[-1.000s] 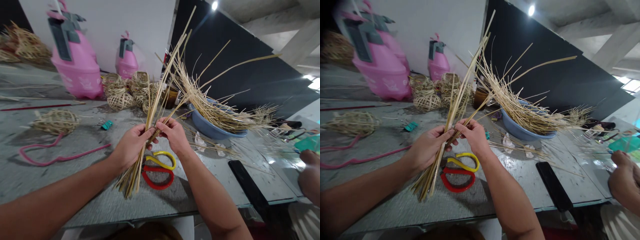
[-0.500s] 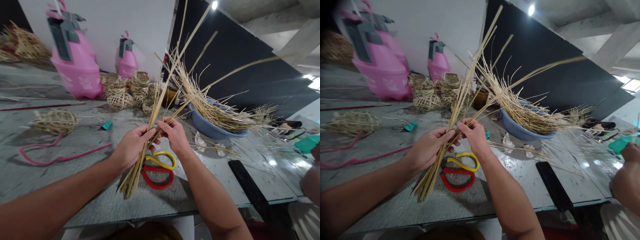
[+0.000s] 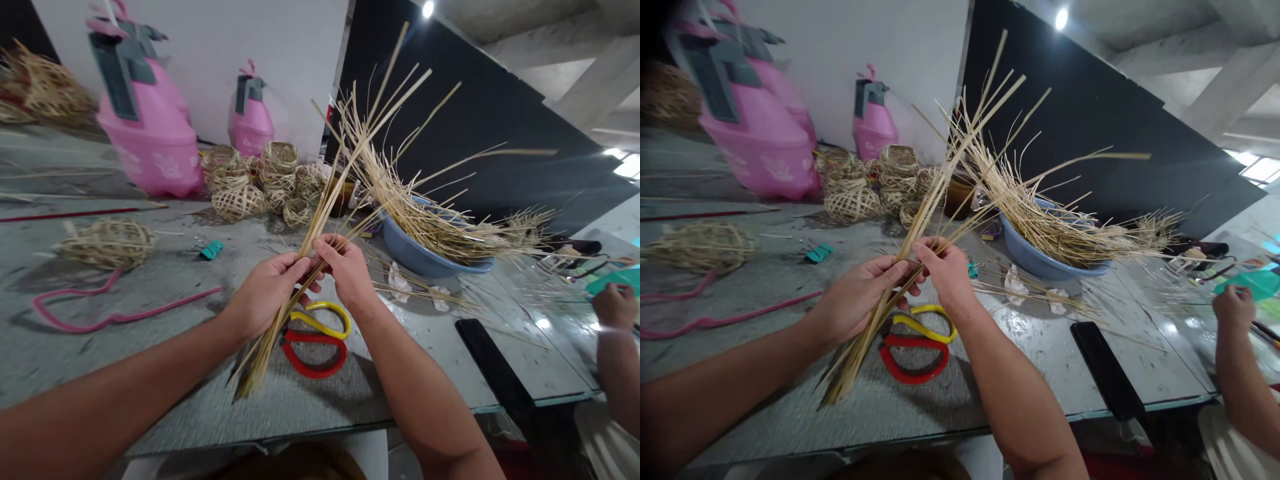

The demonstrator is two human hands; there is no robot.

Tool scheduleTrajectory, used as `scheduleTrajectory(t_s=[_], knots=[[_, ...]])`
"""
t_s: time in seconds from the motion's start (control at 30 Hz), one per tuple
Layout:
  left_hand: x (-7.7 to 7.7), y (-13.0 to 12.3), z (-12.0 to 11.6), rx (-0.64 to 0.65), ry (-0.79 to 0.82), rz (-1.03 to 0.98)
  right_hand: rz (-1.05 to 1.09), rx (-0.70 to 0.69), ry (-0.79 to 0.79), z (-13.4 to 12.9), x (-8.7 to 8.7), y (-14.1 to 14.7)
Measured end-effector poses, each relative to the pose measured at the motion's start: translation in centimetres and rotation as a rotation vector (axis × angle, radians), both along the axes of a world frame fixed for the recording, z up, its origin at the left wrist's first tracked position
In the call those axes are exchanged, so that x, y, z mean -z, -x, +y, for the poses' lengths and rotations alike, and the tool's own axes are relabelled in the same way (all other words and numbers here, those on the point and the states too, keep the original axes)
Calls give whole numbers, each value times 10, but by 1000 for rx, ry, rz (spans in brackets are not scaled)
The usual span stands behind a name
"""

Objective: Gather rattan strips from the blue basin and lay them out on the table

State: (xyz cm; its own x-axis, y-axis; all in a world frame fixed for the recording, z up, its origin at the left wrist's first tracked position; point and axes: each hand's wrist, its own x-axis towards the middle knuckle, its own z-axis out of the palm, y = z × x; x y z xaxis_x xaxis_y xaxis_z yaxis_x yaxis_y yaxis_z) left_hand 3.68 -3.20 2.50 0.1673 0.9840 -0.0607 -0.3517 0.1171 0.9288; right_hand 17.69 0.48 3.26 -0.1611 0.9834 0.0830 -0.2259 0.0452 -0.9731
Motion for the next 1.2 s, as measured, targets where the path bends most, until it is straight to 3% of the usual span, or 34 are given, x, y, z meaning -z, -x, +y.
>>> scheduleTrajectory(t_s=[1.2], knots=[[-2, 1, 0, 8, 6, 14, -29, 101, -63, 2, 4, 2]])
